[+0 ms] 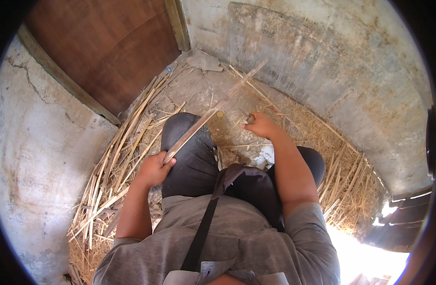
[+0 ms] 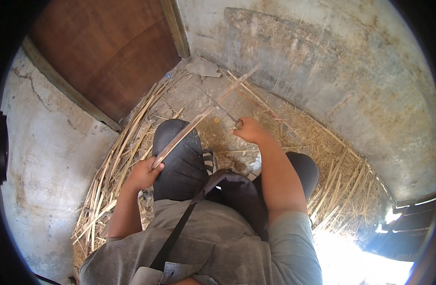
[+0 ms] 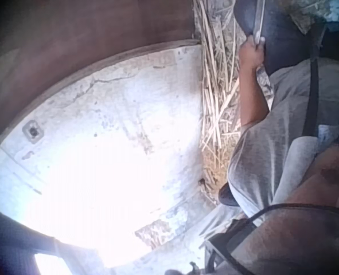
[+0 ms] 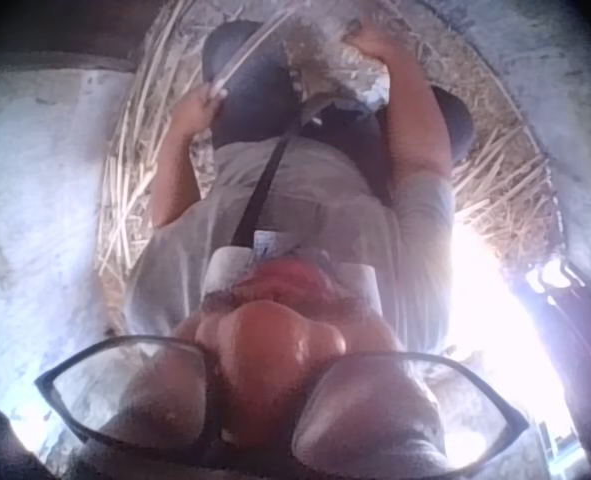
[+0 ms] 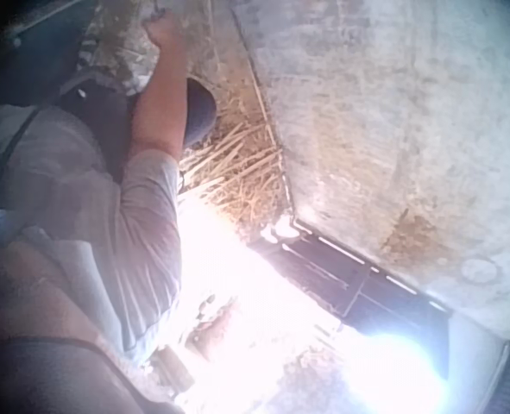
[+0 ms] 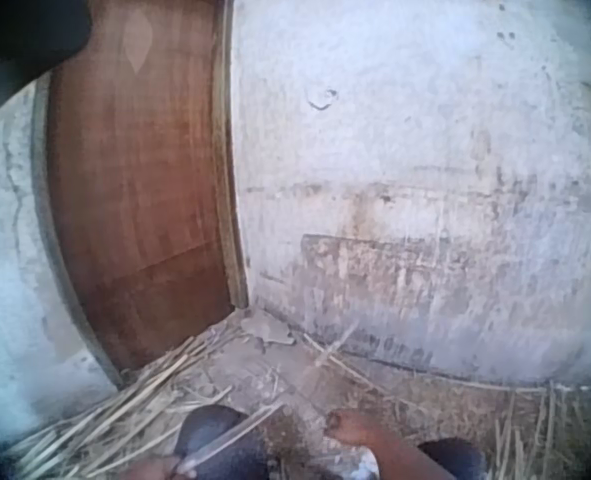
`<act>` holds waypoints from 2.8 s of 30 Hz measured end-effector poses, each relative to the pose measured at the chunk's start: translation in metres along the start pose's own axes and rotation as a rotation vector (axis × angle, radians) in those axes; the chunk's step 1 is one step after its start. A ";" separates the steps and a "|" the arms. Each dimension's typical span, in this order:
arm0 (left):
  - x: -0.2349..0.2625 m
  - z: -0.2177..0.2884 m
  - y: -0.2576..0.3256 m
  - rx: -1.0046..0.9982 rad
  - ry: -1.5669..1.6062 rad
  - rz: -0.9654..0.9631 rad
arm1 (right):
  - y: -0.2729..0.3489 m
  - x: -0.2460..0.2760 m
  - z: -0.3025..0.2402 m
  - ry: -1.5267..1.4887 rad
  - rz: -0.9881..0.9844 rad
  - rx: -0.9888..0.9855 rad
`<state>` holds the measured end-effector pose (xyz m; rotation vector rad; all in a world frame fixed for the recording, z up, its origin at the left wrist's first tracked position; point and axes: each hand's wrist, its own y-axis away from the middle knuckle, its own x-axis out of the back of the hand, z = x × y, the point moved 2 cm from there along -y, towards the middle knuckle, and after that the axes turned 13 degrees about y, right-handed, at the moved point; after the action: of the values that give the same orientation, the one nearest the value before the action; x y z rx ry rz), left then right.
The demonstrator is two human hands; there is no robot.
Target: The person sits on the floor and uses a knife to split a long bamboo stick into thin strips. They hold the stick against their leg and repeatedly scrape the blade along its length to separate the fibers.
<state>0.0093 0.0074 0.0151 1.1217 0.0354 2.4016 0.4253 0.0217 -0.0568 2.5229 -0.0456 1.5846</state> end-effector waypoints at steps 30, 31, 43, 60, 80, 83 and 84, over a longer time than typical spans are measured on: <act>0.000 -0.005 -0.001 0.003 -0.005 -0.006 | 0.001 -0.013 -0.033 0.090 -0.185 0.194; -0.001 -0.005 -0.001 -0.004 -0.004 -0.004 | 0.000 -0.012 -0.031 0.093 -0.178 0.199; -0.001 -0.005 -0.001 0.009 0.007 0.002 | 0.001 -0.008 -0.014 0.021 -0.054 -0.007; -0.003 -0.008 -0.001 0.005 0.022 0.018 | 0.004 0.004 -0.021 0.076 -0.048 0.073; -0.004 -0.009 -0.001 -0.015 0.024 0.026 | 0.003 -0.004 -0.026 0.071 -0.137 0.097; -0.005 -0.012 -0.001 -0.017 0.041 0.031 | 0.002 -0.003 -0.030 0.113 -0.158 0.152; -0.005 -0.012 -0.001 -0.016 0.044 0.034 | 0.003 0.000 -0.032 0.102 -0.163 0.147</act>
<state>0.0035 0.0078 0.0029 1.0702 0.0113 2.4523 0.3968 0.0235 -0.0425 2.4723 0.2916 1.7036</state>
